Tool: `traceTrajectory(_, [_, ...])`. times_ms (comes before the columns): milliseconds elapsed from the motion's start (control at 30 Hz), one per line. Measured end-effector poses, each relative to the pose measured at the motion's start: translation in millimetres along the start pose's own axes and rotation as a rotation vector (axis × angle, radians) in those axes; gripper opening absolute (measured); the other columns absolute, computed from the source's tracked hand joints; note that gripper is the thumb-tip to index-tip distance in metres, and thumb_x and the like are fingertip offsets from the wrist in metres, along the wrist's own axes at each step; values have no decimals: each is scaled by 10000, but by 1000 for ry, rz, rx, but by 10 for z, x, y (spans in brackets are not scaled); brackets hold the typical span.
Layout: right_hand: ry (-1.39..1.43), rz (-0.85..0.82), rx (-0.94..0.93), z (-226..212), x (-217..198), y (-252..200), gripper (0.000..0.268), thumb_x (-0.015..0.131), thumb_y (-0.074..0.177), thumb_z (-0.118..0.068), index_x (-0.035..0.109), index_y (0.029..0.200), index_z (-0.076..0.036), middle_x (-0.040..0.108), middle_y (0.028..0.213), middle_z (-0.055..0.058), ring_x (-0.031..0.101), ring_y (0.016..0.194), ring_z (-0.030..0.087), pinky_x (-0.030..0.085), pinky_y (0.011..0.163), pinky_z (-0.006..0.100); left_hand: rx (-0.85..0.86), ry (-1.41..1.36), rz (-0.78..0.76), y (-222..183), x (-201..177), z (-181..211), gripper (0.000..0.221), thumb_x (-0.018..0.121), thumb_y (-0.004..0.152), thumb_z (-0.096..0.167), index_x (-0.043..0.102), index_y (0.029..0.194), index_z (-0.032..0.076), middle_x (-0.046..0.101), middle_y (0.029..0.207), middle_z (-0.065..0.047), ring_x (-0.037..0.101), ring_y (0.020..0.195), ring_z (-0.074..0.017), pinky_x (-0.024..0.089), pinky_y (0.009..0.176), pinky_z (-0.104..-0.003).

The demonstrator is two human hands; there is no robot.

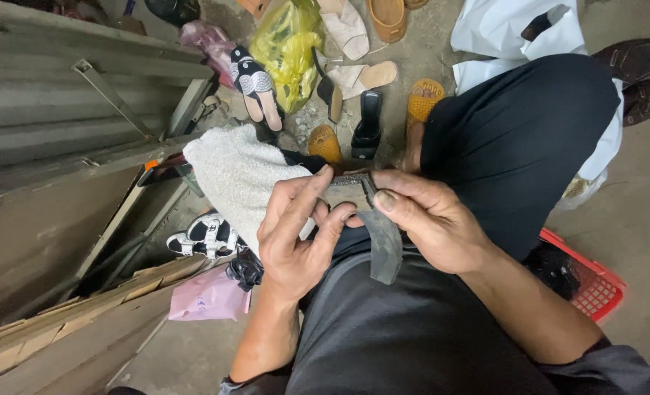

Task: Cutting a piece of rubber material using a hand knife, likely for shoe repair purposes.

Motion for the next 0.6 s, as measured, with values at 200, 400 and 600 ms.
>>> traceTrajectory(200, [121, 14, -33, 77, -5, -18, 329, 583, 1005, 4, 653, 1317, 80, 741, 1023, 155, 639, 982, 139, 562, 929, 365, 143, 79, 92, -120, 70, -58, 483, 854, 824, -23, 670, 1264, -97, 678, 988, -199, 624, 611, -178, 587, 560, -311])
traceTrajectory(400, [96, 76, -33, 145, -51, -24, 313, 582, 1022, -27, 660, 1307, 76, 729, 1082, 137, 618, 1067, 117, 567, 999, 403, 208, 185, -1, 37, 107, 72, 479, 888, 817, 75, 694, 1231, -68, 688, 1113, -238, 701, 720, -269, 632, 653, -386])
traceTrajectory(600, [225, 60, 102, 82, -36, 9, 318, 536, 1053, -107, 691, 1292, 36, 644, 783, 41, 557, 731, 63, 544, 705, 263, 124, 154, -62, 5, 74, -84, 426, 845, 854, 35, 674, 1225, -86, 715, 1134, -235, 727, 762, -272, 621, 656, -361])
Point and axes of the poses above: each hand's wrist, its own y-axis towards the middle knuckle, its own x-axis out of the palm, z = x × y, the point moved 7 cm from there along y, towards the middle knuckle
